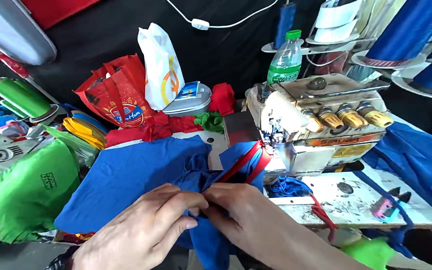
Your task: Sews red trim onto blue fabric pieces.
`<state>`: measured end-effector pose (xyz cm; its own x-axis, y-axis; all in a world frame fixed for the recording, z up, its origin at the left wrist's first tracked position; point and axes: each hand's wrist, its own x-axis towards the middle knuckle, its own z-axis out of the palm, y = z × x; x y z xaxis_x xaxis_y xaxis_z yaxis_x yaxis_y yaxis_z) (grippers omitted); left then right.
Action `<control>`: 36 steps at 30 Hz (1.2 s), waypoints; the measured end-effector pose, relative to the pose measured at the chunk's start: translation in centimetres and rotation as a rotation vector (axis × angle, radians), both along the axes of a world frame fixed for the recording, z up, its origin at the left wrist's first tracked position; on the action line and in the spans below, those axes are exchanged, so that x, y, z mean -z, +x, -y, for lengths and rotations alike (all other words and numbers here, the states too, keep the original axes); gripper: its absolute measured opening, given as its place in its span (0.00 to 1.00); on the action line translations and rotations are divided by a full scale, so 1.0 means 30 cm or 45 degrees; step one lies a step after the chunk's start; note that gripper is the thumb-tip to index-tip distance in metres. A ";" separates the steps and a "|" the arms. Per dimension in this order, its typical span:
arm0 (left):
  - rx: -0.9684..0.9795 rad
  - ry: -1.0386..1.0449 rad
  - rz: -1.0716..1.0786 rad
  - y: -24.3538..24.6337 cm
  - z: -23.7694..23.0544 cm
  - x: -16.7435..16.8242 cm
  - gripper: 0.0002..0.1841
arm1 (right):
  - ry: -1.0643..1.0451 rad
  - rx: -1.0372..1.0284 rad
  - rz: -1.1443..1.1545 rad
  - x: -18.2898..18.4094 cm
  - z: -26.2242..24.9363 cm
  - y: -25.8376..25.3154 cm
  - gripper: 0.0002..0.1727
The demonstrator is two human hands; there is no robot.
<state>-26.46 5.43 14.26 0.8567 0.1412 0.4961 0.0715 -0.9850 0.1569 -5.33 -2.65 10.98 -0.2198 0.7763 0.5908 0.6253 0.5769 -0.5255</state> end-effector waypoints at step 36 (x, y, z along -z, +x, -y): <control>0.497 -0.889 -0.046 0.055 -0.163 -0.089 0.10 | 0.455 0.137 -0.076 0.023 0.088 0.091 0.16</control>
<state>-24.81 10.32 16.93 0.9222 0.0958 0.3746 -0.2411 -0.6149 0.7508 -2.59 -5.29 10.29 -0.1051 0.5359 0.8377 0.6670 0.6628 -0.3403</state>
